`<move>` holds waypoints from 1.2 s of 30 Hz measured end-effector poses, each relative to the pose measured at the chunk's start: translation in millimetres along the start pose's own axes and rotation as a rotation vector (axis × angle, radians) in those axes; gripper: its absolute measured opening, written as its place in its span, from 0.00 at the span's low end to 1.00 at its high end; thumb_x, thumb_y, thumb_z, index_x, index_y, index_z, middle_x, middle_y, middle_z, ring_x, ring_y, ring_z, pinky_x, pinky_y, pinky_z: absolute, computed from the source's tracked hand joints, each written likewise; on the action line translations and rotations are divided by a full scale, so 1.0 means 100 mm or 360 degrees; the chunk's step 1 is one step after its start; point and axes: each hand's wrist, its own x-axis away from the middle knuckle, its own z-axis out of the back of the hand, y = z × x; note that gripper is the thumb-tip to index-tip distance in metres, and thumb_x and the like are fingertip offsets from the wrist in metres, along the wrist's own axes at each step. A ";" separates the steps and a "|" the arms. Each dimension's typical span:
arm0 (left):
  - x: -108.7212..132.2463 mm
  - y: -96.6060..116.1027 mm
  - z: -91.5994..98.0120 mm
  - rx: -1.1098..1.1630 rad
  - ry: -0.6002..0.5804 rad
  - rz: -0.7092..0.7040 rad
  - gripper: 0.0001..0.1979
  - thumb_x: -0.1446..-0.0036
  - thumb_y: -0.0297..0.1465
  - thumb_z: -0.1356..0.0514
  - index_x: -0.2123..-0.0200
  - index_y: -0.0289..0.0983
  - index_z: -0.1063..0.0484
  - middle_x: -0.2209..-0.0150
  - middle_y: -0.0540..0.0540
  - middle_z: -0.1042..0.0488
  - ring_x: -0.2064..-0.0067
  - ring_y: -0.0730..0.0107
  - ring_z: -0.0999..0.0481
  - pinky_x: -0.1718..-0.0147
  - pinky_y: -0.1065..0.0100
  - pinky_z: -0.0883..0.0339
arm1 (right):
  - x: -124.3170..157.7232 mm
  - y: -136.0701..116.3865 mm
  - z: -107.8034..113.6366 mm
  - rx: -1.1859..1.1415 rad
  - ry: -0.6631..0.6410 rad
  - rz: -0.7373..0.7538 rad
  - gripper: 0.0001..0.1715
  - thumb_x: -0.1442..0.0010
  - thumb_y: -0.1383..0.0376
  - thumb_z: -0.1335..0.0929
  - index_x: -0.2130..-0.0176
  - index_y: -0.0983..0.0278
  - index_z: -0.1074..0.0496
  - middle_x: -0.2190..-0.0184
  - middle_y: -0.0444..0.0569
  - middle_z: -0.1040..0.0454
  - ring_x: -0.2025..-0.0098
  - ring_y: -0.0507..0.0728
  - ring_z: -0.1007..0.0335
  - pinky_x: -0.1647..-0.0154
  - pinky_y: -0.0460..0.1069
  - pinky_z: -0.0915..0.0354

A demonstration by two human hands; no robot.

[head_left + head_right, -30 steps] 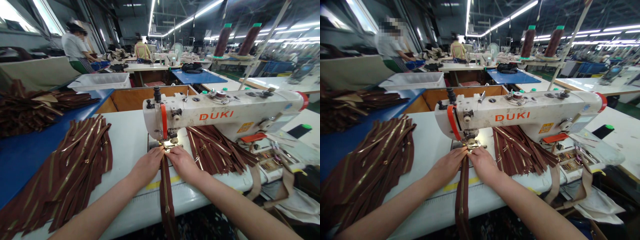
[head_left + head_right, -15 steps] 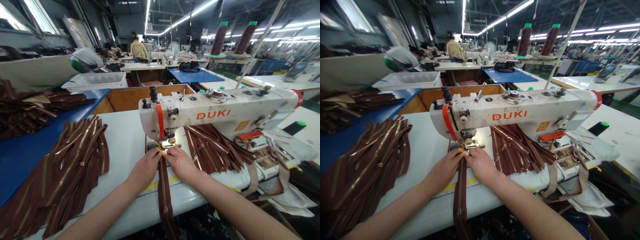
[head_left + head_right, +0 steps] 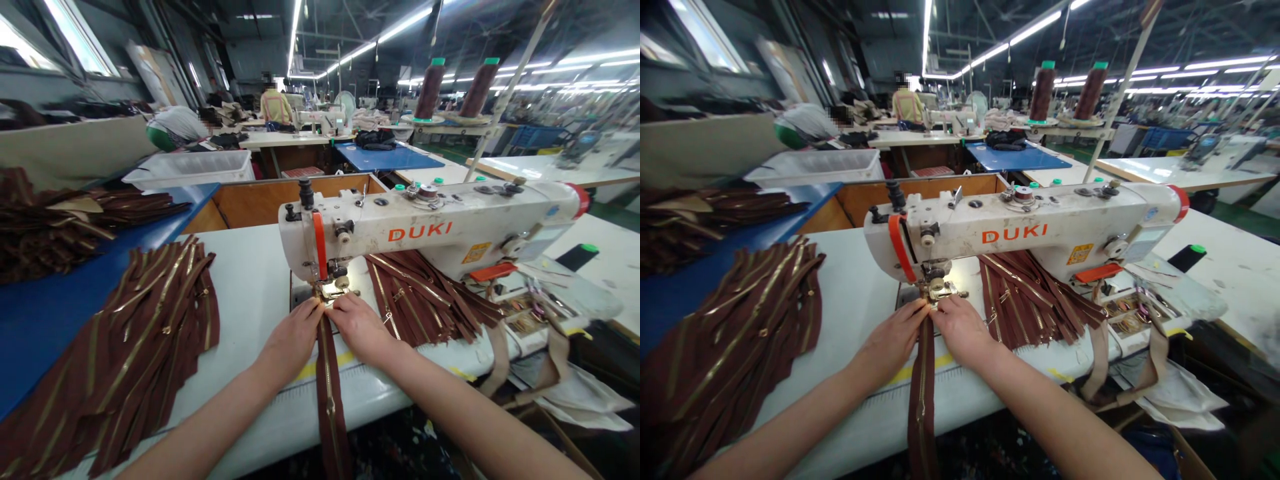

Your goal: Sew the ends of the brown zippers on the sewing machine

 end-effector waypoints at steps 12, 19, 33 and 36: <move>0.43 0.37 0.17 -0.0171 0.0070 -0.0230 0.20 0.39 0.21 0.56 0.47 0.29 0.34 0.49 0.36 0.28 0.45 0.57 0.30 0.47 0.55 0.34 | 0.28 -0.12 0.10 -0.0089 -0.0061 -0.0054 0.08 0.38 0.73 0.36 0.60 0.65 0.28 0.66 0.49 0.32 0.61 0.57 0.40 0.58 0.50 0.38; 0.61 0.77 0.20 -0.0109 0.0016 -0.0198 0.20 0.37 0.22 0.57 0.47 0.29 0.33 0.51 0.36 0.26 0.48 0.57 0.28 0.51 0.55 0.31 | 0.47 -0.35 0.14 -0.0373 0.0046 -0.0248 0.10 0.38 0.74 0.37 0.66 0.64 0.28 0.67 0.49 0.32 0.61 0.57 0.40 0.60 0.50 0.37; 0.45 0.88 0.27 -0.0140 0.0100 -0.0187 0.19 0.37 0.22 0.58 0.60 0.29 0.26 0.54 0.35 0.24 0.51 0.55 0.27 0.54 0.54 0.31 | 0.54 -0.40 0.11 -0.0520 0.0191 -0.0334 0.12 0.38 0.73 0.39 0.67 0.64 0.27 0.68 0.50 0.32 0.62 0.57 0.39 0.60 0.51 0.36; 0.45 0.88 0.27 -0.0119 0.0121 -0.0181 0.20 0.37 0.23 0.58 0.59 0.29 0.26 0.55 0.35 0.24 0.51 0.56 0.27 0.55 0.55 0.31 | 0.54 -0.40 0.11 -0.0493 0.0186 -0.0318 0.12 0.38 0.74 0.38 0.67 0.64 0.27 0.68 0.50 0.32 0.62 0.57 0.39 0.61 0.50 0.36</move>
